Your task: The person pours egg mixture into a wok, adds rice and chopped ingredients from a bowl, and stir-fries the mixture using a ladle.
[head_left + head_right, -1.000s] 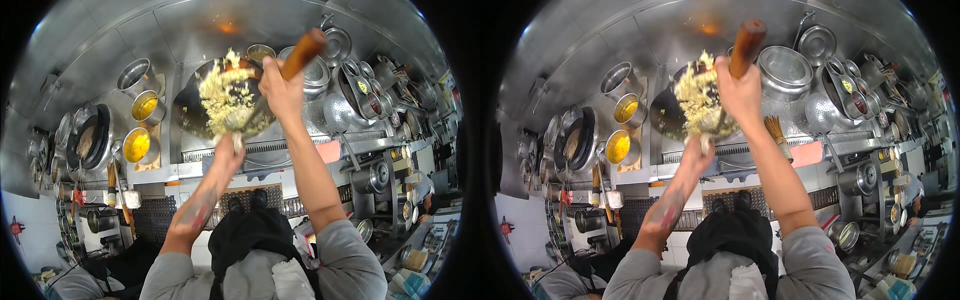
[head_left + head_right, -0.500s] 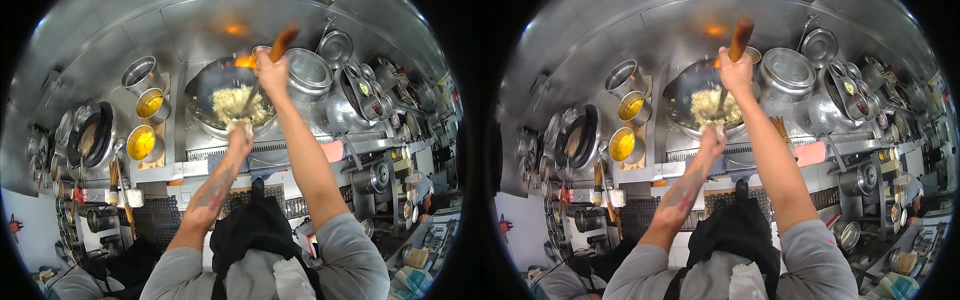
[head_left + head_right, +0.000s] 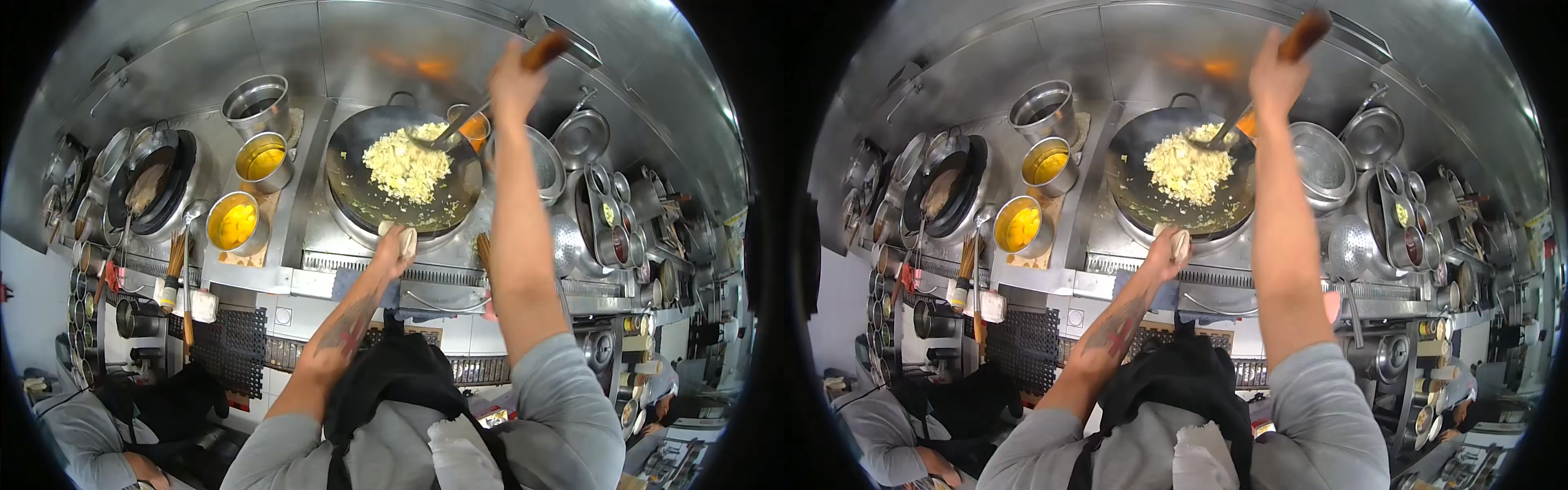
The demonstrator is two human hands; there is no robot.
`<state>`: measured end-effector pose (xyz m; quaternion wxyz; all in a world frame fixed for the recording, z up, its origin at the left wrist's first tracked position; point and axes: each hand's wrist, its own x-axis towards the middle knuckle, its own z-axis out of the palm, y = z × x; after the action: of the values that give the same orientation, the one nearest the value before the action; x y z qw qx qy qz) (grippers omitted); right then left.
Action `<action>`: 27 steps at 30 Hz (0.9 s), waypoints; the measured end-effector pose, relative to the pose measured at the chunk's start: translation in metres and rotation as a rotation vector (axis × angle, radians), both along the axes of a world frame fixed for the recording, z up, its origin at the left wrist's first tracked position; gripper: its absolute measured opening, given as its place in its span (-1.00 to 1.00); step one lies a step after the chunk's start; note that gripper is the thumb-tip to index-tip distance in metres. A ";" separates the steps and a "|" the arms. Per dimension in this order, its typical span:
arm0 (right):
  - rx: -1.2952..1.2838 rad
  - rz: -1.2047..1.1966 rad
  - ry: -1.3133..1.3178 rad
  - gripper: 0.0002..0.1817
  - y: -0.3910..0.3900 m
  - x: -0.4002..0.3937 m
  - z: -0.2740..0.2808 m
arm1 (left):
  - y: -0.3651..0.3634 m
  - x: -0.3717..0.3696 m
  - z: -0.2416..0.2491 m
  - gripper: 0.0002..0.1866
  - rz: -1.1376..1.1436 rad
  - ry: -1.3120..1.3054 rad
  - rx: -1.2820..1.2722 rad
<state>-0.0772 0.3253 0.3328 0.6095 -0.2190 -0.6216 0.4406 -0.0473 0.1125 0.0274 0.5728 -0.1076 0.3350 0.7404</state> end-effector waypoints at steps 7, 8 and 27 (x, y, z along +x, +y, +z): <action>-0.223 0.157 0.016 -0.57 -0.011 0.007 -0.048 | -0.118 0.030 0.027 -0.65 -0.015 0.222 -0.112; -0.189 0.076 -0.030 -0.59 -0.023 0.006 -0.067 | -0.129 0.036 0.019 -0.62 -0.017 0.264 -0.138; -0.213 0.319 -0.279 -0.65 -0.054 0.074 -0.127 | -0.278 0.084 -0.025 -0.62 -0.066 0.164 -0.330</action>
<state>-0.0035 0.2716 0.2054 0.4138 -0.2396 -0.6768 0.5598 0.0370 -0.1656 0.0025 0.5421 -0.1285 0.5009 0.6623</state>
